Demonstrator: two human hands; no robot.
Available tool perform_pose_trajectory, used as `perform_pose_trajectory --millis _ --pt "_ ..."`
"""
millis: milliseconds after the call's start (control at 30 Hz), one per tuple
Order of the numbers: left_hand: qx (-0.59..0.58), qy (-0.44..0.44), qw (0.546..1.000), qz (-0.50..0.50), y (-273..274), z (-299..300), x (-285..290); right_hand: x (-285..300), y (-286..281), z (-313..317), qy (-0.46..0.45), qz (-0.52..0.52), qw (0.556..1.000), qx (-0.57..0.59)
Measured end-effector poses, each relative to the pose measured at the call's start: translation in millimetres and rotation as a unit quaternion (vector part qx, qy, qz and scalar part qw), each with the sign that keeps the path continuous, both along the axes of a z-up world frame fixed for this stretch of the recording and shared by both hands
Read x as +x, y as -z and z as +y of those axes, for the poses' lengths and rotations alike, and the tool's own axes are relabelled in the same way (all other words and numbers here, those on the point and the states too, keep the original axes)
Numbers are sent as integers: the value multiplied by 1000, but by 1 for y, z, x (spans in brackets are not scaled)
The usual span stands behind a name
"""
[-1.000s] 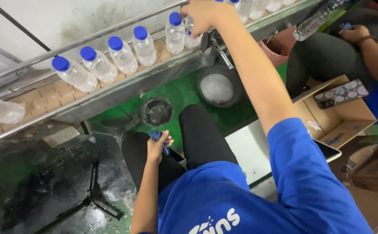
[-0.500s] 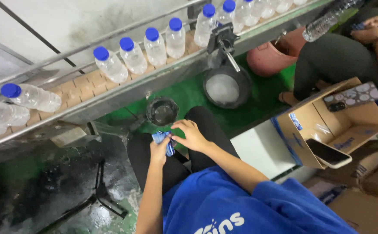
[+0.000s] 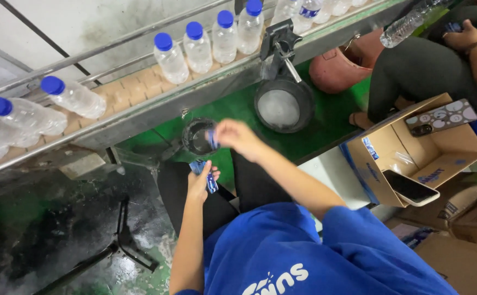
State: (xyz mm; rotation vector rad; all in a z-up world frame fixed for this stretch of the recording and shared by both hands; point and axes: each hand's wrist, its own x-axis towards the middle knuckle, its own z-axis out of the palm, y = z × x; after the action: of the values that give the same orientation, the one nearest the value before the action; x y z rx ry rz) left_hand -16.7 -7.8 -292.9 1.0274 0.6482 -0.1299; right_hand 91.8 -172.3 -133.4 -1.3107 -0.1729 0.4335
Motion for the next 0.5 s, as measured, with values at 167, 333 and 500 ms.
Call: perform_pose_trajectory --millis 167,333,500 --pt "-8 18 998 55 -50 -4 4 93 -154 -22 77 -447 867 -206" --pt "9 32 997 75 -64 -3 5 182 -171 -28 114 -575 662 -468" --pt "-12 31 998 51 -57 1 5 222 -157 -36 1 -476 686 -550"
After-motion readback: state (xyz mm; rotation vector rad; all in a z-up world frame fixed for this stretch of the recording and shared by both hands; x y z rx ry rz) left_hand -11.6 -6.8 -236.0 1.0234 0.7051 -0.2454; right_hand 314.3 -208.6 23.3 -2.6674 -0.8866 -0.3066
